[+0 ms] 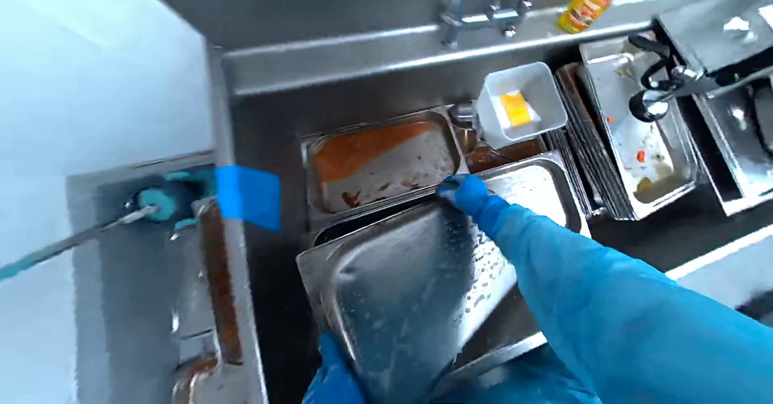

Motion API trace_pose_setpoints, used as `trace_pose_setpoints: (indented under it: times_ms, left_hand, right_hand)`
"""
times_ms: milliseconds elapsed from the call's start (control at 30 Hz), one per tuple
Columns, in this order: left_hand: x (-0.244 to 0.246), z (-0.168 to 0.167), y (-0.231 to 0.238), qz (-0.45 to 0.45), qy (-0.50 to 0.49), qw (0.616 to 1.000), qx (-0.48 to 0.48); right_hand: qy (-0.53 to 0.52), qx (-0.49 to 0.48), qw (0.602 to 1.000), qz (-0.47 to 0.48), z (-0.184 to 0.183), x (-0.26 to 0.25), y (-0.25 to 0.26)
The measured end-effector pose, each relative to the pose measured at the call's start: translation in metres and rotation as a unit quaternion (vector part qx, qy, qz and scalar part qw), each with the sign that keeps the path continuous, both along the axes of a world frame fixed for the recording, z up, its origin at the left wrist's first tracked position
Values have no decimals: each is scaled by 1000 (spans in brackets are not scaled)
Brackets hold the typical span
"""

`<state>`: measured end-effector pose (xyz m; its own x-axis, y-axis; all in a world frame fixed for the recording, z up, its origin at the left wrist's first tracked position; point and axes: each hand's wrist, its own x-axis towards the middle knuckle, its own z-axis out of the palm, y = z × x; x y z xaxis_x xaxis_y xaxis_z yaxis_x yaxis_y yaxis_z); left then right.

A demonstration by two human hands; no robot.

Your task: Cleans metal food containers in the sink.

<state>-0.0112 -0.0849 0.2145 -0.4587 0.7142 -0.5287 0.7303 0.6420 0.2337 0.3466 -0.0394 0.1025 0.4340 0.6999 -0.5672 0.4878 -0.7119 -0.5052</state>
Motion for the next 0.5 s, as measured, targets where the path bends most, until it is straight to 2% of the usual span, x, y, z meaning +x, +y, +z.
trace_pose_setpoints:
  times_ms: [67, 133, 200, 300, 333, 367, 400, 433, 467, 500]
  left_hand:
    - [9, -27, 0, 0, 8, 1000, 2]
    - [10, -48, 0, 12, 13, 999, 45]
    - [27, -49, 2, 4, 10, 997, 81]
    - [37, -45, -4, -58, -67, 991, 104]
    - [28, -48, -12, -84, -109, 985, 103]
    - [24, -48, -17, -98, -138, 981, 94]
    - [28, -50, -16, -94, -125, 983, 98]
    - [48, -39, -8, -72, -83, 992, 64]
    - [82, -15, 6, -13, -69, 997, -18]
    - [109, 2, 12, 34, -56, 997, -51]
  right_hand:
    - [-11, -11, 995, -102, -50, 60, -33]
    - [-28, -7, 986, -164, -63, 70, -47]
    - [-59, 79, 987, -129, -35, 17, -46]
    - [-20, 295, 955, 15, 29, -133, -36]
    - [11, 324, 943, 71, 45, -169, -46]
    - [28, 337, 935, 107, 49, -184, -60]
    - [29, 329, 937, 116, 41, -178, -79]
    - [7, 308, 947, 95, 23, -155, -99]
    - [-16, 279, 959, 48, -2, -119, -123]
    - [-40, 244, 969, -21, -28, -75, -148]
